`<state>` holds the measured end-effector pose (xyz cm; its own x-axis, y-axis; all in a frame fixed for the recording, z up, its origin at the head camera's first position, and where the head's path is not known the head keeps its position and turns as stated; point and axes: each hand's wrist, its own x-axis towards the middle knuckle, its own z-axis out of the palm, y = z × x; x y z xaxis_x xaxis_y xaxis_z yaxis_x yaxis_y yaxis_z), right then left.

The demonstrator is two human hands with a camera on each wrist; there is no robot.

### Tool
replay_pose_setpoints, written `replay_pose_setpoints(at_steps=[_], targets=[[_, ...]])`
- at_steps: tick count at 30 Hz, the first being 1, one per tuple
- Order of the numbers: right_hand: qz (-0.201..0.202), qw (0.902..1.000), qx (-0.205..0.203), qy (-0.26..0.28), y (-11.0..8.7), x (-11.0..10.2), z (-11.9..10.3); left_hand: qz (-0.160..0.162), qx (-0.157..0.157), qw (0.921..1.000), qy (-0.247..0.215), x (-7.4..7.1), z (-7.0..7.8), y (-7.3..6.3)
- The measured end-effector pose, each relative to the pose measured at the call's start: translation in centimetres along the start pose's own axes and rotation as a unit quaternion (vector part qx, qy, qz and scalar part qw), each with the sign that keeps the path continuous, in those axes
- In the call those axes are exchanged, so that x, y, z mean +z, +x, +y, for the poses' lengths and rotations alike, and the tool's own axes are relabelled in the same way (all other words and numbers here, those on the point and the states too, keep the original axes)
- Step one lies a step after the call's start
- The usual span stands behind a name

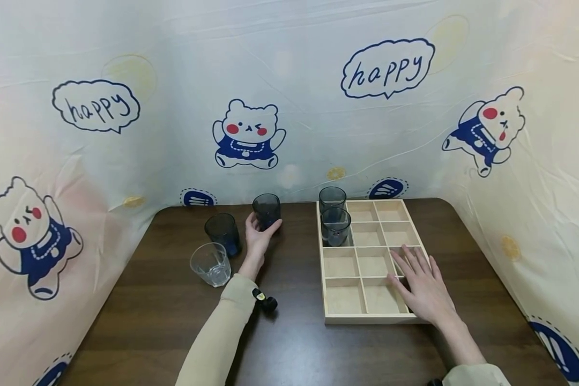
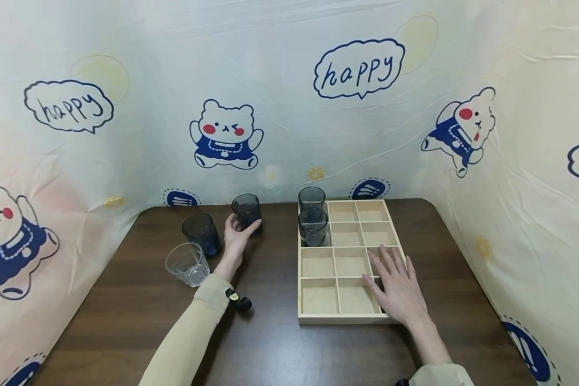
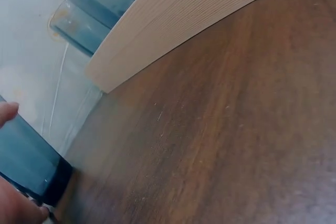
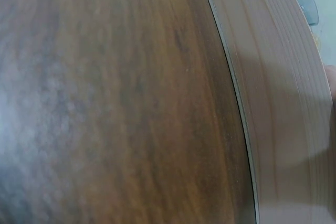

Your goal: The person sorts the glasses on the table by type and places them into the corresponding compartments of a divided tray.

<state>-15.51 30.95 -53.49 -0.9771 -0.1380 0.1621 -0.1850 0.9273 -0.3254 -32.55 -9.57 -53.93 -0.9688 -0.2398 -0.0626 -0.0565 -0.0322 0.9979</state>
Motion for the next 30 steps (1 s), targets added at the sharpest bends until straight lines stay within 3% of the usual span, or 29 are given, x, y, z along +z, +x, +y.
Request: replay_pose_setpoints(at_steps=[5,14,30], targets=[[0.006,1.0,-0.003,0.003,0.0,0.0,-0.2,-0.002,0.006,0.9997,-0.024,0.1,-0.2,0.7],[-0.003,1.0,0.002,0.001,0.1,-0.1,-0.3,-0.003,0.009,0.9995,-0.029,0.3,0.1,1.4],[0.0,1.0,0.003,-0.004,0.0,-0.1,-0.2,0.004,-0.01,0.9996,-0.028,0.7,0.0,0.9]])
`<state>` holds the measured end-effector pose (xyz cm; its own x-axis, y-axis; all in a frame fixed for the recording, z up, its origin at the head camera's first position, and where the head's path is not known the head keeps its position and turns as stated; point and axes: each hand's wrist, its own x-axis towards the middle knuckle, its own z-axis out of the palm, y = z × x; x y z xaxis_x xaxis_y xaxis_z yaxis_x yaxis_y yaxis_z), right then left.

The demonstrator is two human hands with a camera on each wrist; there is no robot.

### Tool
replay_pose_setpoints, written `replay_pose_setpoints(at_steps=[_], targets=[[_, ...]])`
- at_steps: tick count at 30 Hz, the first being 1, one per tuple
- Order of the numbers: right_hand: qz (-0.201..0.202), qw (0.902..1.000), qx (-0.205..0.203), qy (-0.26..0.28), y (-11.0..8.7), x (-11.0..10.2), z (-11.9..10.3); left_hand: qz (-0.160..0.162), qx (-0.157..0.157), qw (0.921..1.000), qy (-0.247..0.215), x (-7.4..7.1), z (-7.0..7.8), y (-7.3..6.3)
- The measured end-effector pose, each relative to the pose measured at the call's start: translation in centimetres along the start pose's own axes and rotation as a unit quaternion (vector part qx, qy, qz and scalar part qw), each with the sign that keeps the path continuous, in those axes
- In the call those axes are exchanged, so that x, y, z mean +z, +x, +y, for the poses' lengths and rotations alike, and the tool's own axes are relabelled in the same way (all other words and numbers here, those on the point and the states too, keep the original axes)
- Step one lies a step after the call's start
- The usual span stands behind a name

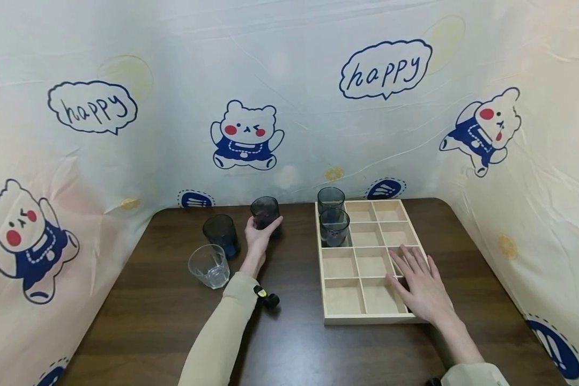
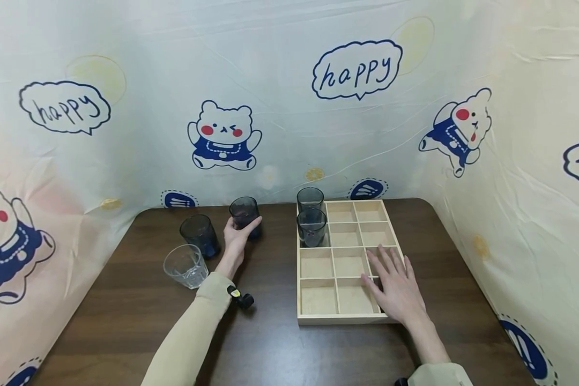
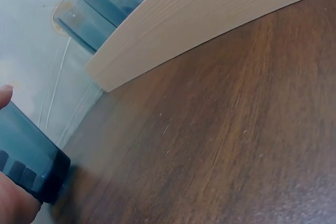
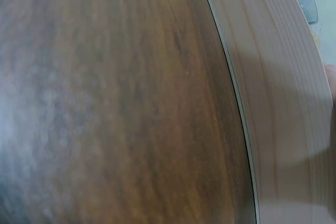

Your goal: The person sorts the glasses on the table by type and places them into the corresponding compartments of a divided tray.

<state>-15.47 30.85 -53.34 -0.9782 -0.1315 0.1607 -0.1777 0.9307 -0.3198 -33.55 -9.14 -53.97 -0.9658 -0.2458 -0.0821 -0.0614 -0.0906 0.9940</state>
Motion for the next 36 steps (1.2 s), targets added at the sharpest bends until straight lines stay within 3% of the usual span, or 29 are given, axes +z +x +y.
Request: replay_pose_setpoints(at_steps=[14,25,36], targets=[[-0.002,1.0,0.001,0.002,-0.1,0.1,0.0,-0.018,-0.027,0.9994,-0.012,-0.4,1.0,-2.1],[-0.003,1.0,0.002,0.002,0.0,0.2,0.1,-0.075,-0.039,0.9962,-0.018,-0.2,2.6,-4.5],[-0.002,1.0,-0.001,0.002,0.0,0.1,0.0,-0.126,-0.039,0.9912,0.018,0.2,4.1,-6.8]])
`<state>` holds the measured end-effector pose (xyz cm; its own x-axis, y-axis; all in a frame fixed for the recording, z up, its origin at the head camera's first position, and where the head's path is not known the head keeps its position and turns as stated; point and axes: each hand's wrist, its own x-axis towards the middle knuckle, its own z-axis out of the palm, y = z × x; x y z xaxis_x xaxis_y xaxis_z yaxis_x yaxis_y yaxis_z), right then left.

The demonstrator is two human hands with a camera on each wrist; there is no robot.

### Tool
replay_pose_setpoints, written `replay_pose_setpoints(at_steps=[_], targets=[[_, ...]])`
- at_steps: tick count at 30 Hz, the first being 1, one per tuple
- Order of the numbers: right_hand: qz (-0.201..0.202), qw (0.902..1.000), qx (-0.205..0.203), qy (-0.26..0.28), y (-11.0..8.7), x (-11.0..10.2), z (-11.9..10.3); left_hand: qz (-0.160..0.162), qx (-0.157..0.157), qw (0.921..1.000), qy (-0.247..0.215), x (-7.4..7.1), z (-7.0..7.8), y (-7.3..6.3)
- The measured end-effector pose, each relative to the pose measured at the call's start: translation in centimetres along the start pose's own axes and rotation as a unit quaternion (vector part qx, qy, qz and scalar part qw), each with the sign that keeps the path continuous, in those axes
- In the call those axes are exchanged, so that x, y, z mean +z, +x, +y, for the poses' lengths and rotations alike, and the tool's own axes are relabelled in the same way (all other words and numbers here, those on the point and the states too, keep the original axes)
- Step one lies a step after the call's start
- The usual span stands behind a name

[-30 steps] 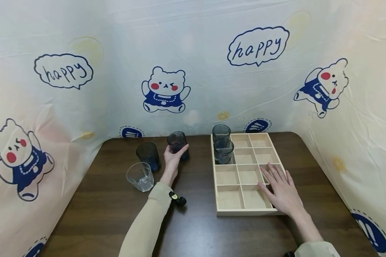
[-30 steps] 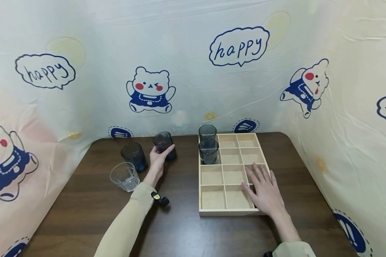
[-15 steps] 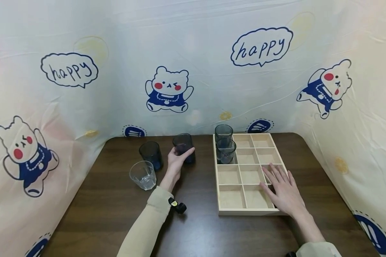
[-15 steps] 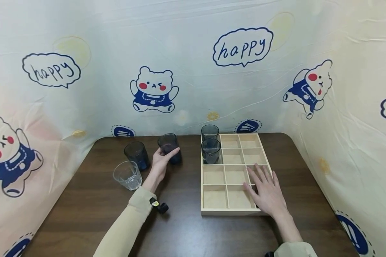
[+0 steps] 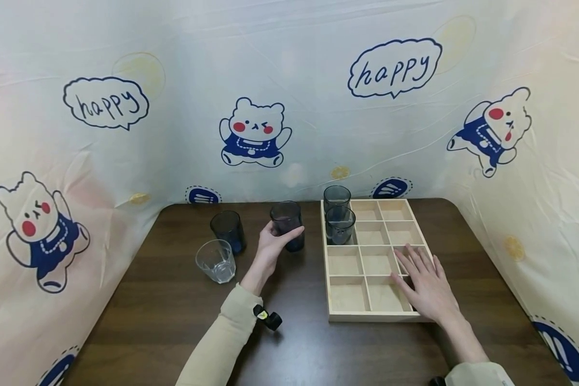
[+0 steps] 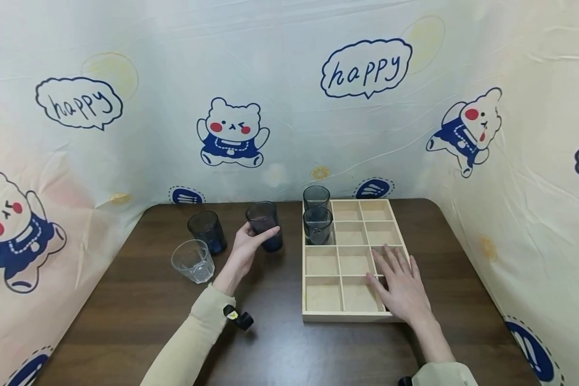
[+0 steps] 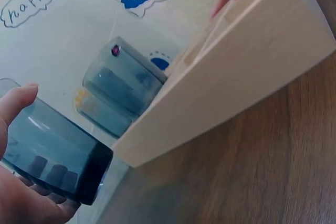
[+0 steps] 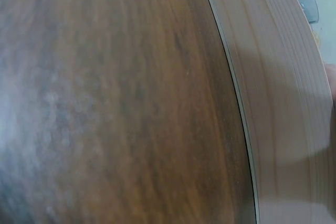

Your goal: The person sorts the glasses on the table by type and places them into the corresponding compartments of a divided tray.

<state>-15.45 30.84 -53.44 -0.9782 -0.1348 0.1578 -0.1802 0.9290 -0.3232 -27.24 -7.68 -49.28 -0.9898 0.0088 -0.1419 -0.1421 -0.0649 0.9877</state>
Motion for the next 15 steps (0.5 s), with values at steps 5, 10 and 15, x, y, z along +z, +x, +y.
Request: replay_pose_setpoints(at_steps=[5,10,15], targets=[[-0.001,1.0,0.0,0.001,0.0,-0.1,0.0,-0.013,-0.007,0.9999,-0.001,0.5,0.5,-0.8],[0.002,1.0,-0.004,-0.002,0.0,0.0,0.1,-0.022,-0.01,0.9997,-0.002,1.2,0.8,-1.5],[0.003,1.0,-0.003,-0.004,0.0,0.0,0.1,-0.048,0.005,0.9988,0.003,1.9,0.9,-2.2]])
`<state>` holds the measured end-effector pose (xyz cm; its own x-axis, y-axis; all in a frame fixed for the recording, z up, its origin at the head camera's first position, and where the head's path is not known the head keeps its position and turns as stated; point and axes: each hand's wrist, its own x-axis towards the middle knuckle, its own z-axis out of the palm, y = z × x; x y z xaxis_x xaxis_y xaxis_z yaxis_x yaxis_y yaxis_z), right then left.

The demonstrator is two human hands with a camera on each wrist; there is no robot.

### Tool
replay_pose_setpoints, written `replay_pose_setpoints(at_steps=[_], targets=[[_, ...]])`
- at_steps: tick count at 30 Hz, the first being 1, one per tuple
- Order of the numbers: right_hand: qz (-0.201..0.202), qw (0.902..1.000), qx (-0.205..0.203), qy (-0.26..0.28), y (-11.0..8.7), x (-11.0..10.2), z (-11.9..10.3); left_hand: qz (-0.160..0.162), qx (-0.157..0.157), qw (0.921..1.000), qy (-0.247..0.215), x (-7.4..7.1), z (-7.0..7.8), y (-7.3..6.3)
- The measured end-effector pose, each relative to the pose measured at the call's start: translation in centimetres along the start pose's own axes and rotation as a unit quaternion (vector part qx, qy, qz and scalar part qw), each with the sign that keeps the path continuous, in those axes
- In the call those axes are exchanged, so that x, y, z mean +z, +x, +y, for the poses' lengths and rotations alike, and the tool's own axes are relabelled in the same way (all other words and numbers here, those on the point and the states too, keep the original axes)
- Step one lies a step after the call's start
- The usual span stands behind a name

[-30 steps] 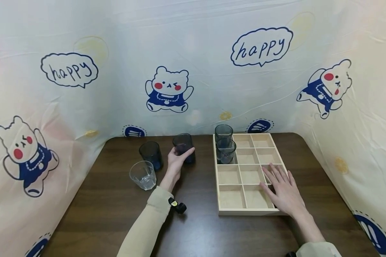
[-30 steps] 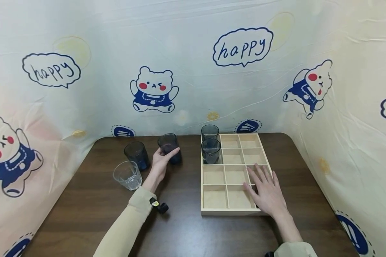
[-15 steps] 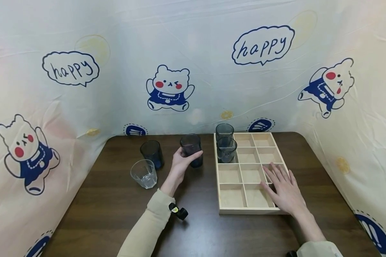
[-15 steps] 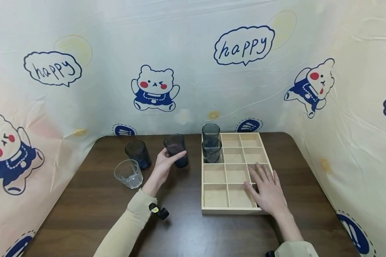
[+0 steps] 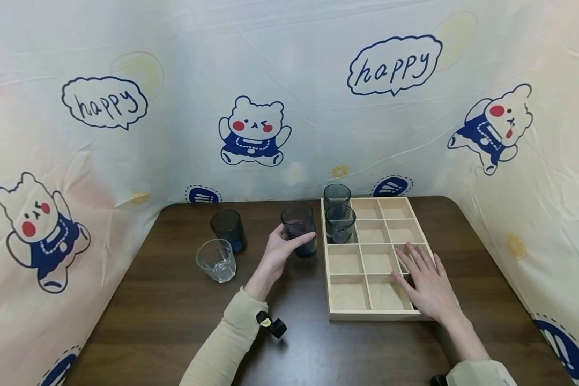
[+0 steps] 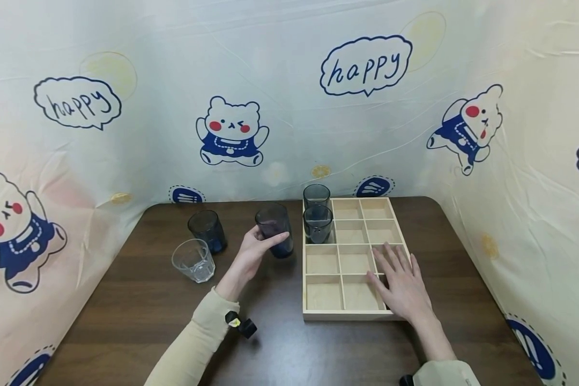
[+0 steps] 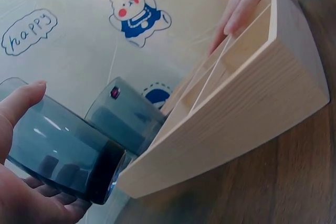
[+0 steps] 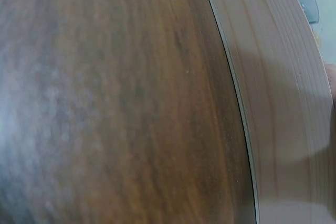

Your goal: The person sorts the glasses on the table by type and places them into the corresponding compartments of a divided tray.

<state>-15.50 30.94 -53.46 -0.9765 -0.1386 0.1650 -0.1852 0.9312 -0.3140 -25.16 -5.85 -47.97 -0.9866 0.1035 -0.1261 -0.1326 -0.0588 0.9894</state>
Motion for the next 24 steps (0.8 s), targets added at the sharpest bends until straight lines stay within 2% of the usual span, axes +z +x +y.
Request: replay_pose_setpoints(at_steps=[7,15,24], targets=[[-0.006,1.0,0.004,0.003,0.0,0.1,0.2,-0.035,0.007,0.9993,0.007,1.2,0.0,-0.7],[-0.006,1.0,0.004,0.003,0.0,0.1,0.2,-0.057,-0.001,0.9984,0.005,2.3,-0.2,-1.0],[-0.004,1.0,0.005,0.007,0.0,0.0,0.2,-0.08,0.015,0.9966,0.011,3.5,-0.7,-0.9]])
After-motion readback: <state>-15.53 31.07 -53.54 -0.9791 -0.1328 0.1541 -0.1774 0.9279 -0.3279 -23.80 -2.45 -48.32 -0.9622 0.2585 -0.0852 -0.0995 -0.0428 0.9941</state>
